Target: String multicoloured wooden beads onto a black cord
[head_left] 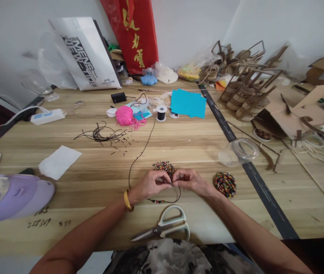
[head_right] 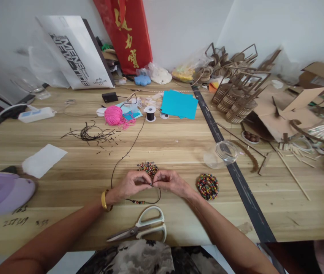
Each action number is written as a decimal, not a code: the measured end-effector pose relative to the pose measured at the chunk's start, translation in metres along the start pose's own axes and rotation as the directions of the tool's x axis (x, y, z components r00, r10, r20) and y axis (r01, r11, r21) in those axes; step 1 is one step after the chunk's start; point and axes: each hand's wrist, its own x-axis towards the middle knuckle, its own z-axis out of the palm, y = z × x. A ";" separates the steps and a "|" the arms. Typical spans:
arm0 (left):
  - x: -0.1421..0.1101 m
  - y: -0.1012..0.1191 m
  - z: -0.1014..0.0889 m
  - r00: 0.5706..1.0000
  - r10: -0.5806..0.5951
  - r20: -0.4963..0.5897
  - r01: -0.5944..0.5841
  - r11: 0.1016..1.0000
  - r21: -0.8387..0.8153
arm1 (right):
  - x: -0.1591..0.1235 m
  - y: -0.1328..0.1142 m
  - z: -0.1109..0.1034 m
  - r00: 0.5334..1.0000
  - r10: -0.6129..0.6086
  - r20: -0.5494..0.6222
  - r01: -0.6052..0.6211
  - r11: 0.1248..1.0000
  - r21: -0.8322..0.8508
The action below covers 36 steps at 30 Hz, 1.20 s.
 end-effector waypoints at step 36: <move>-0.001 -0.002 -0.001 0.997 0.071 -0.002 -0.070 0.985 0.160 | 0.000 0.001 -0.001 1.000 0.017 0.016 -0.018 0.999 0.042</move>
